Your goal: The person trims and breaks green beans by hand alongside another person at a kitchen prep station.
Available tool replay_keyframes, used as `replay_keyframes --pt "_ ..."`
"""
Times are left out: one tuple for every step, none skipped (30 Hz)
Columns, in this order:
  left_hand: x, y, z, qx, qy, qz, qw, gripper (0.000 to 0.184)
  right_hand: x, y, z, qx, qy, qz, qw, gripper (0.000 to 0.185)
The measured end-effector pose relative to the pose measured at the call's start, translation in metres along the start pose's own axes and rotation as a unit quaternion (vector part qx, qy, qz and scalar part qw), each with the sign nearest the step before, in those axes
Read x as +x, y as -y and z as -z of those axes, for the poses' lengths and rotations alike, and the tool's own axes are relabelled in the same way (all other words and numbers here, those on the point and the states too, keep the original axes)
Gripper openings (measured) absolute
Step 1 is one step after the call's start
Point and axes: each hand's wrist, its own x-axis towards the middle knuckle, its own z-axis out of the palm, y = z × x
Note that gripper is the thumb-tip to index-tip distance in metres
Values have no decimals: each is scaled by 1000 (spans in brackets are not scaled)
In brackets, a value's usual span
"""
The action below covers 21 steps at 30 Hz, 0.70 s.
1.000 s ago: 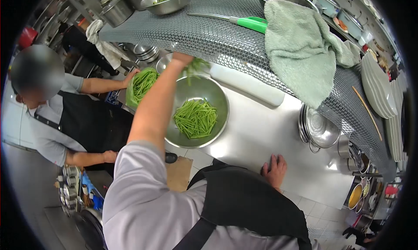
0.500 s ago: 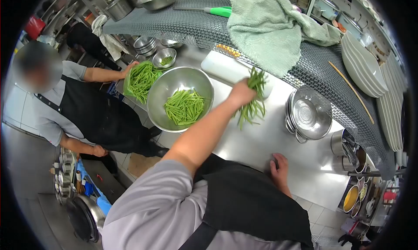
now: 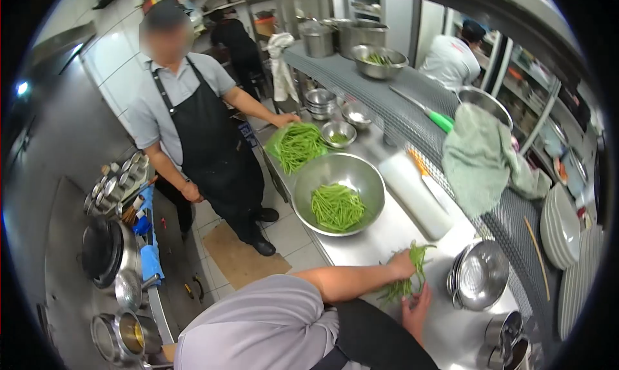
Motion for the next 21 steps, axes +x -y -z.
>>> replay_keyframes --pt "6 10 -12 40 10 -39 998 49 7 5 -3 21 20 -29 999 75" --pt "12 12 -13 83 23 -76 993 50 14 1 -7 24 24 -17 999 75" --pt "4 1 2 83 13 -77 993 50 20 -9 -11 -14 24 3 1000 73" --pt "-10 -9 14 52 54 -91 993 49 22 -19 -14 -52 21 21 998 72" --pt "-24 -19 30 23 96 -105 990 48 24 -26 -16 -49 21 26 998 72" --pt "-32 -24 45 24 92 -107 990 48 25 -32 -16 -104 24 56 993 69" --pt "-39 -28 60 45 143 -140 979 49 26 -37 -17 -158 24 85 983 66" --pt "-39 -31 69 67 194 -173 963 51 26 -34 -15 -156 21 90 983 66" --pt "-36 -28 70 106 206 -158 960 53 23 -25 -12 -135 41 76 987 64" --pt "-37 -22 69 110 201 -161 960 53 22 -21 -9 -115 61 62 990 61" --pt "-44 -17 69 148 160 -209 953 53 19 -25 -7 -112 60 68 990 61" --pt "-52 -13 70 185 118 -256 941 53 14 -32 -5 -128 68 88 985 59" --pt "-59 -12 69 189 113 -258 941 53 15 -37 -6 -144 76 108 981 58" --pt "-69 -15 69 237 151 -251 926 54 15 -40 -6 -155 78 110 979 57" --pt "-75 -19 70 285 185 -244 908 55 15 -41 -7 -160 77 108 978 56" --pt "-78 -21 67 291 176 -248 907 55 14 -43 -7 -164 76 104 978 55" --pt "-82 -20 62 298 169 -240 908 50 15 -44 -8 -170 76 101 977 55" --pt "-82 -19 61 303 162 -231 910 44 15 -45 -9 -174 75 98 977 54" --pt "-83 -18 58 301 159 -230 912 44 15 -46 -8 -177 77 96 976 53" --pt "-83 -16 56 303 163 -243 907 40 15 -46 -7 -179 78 96 976 53" --pt "-84 -16 56 306 167 -256 902 37 15 -47 -6 -183 78 95 975 52"
